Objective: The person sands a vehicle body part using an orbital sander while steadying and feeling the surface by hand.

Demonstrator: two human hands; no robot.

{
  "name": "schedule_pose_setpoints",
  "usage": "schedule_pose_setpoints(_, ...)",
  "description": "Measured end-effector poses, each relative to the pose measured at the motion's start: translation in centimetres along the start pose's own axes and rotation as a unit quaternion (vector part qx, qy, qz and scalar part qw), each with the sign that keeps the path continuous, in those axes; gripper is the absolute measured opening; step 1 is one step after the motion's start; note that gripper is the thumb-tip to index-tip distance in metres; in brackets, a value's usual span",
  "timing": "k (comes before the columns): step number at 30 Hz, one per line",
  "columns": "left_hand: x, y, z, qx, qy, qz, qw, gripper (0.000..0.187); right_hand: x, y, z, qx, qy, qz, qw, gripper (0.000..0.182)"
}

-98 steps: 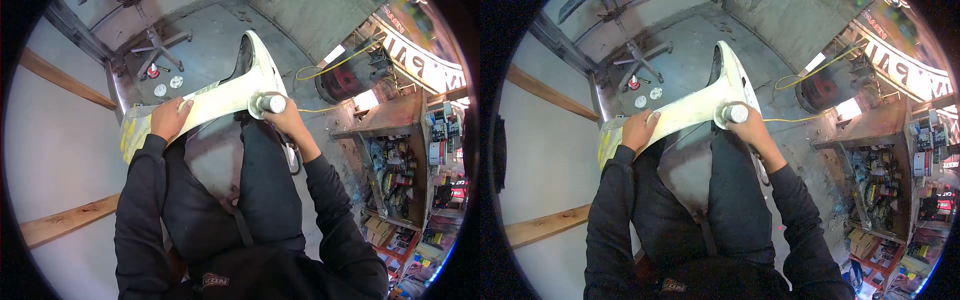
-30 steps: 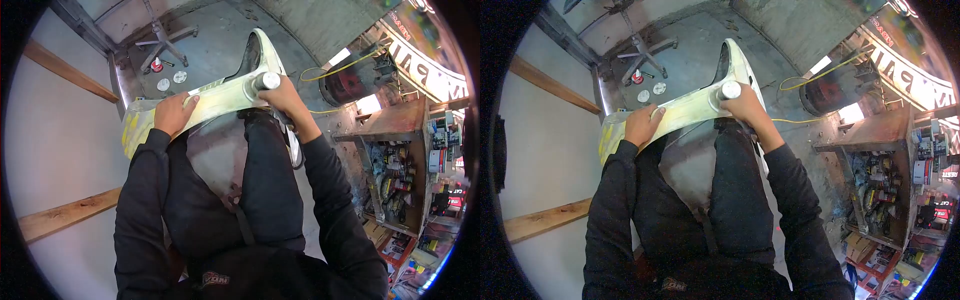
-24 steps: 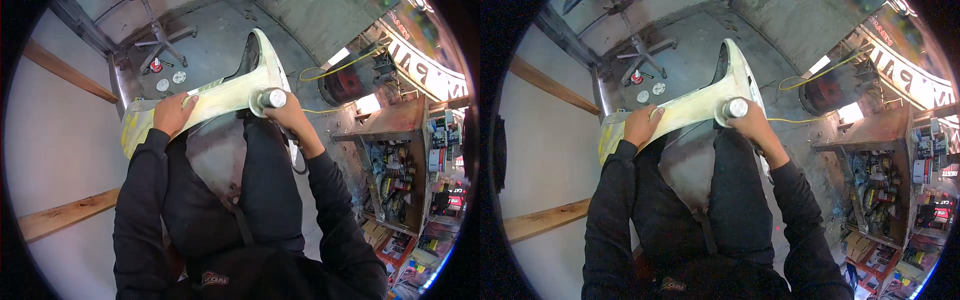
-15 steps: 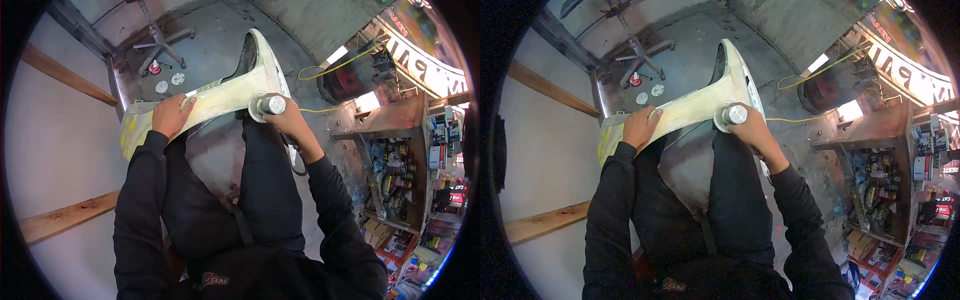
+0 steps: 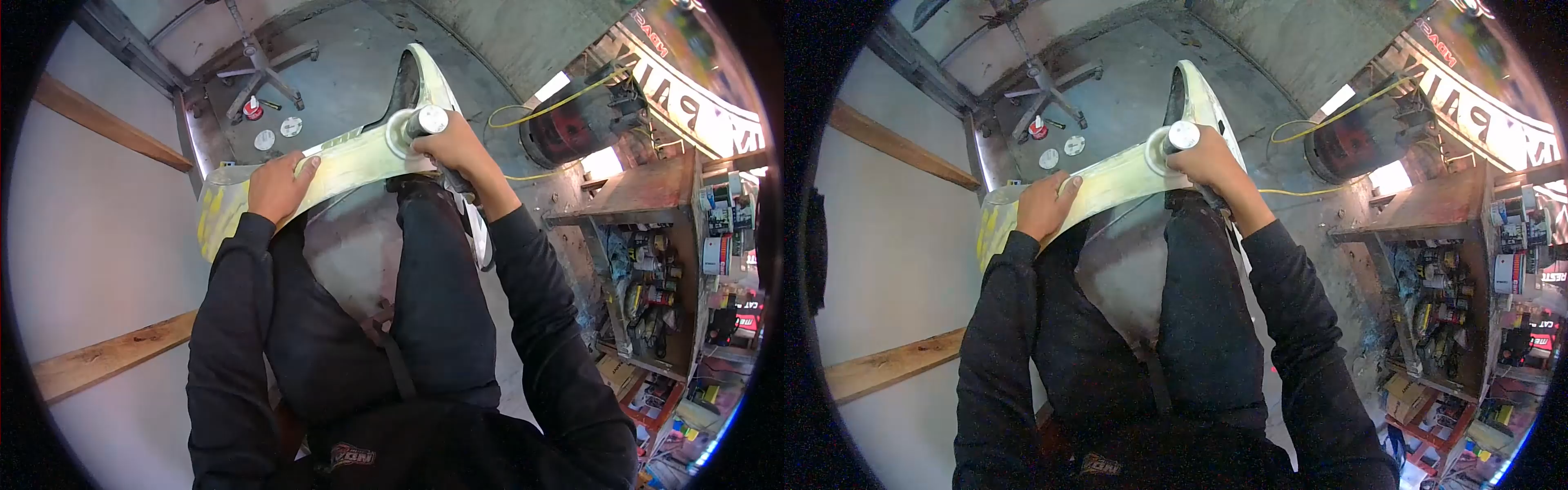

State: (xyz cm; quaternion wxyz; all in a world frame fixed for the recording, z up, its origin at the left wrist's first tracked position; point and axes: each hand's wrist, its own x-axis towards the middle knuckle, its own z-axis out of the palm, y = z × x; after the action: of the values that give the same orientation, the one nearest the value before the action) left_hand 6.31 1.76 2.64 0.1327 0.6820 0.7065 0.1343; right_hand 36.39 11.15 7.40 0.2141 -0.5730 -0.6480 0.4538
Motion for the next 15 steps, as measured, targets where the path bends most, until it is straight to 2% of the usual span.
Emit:
schedule_pose_setpoints(10, 0.1, -0.1, 0.1, -0.001, -0.007, -0.005, 1.000, 0.051, -3.6, 3.9, 0.6, -0.026, 0.021, -0.044, 0.998, 0.052)
schedule_pose_setpoints(15, -0.1, -0.3, 0.4, -0.003, 0.035, 0.018, 0.999, 0.051, -5.1, 6.1, 0.4, -0.010, 0.018, -0.064, 0.998, 0.053)
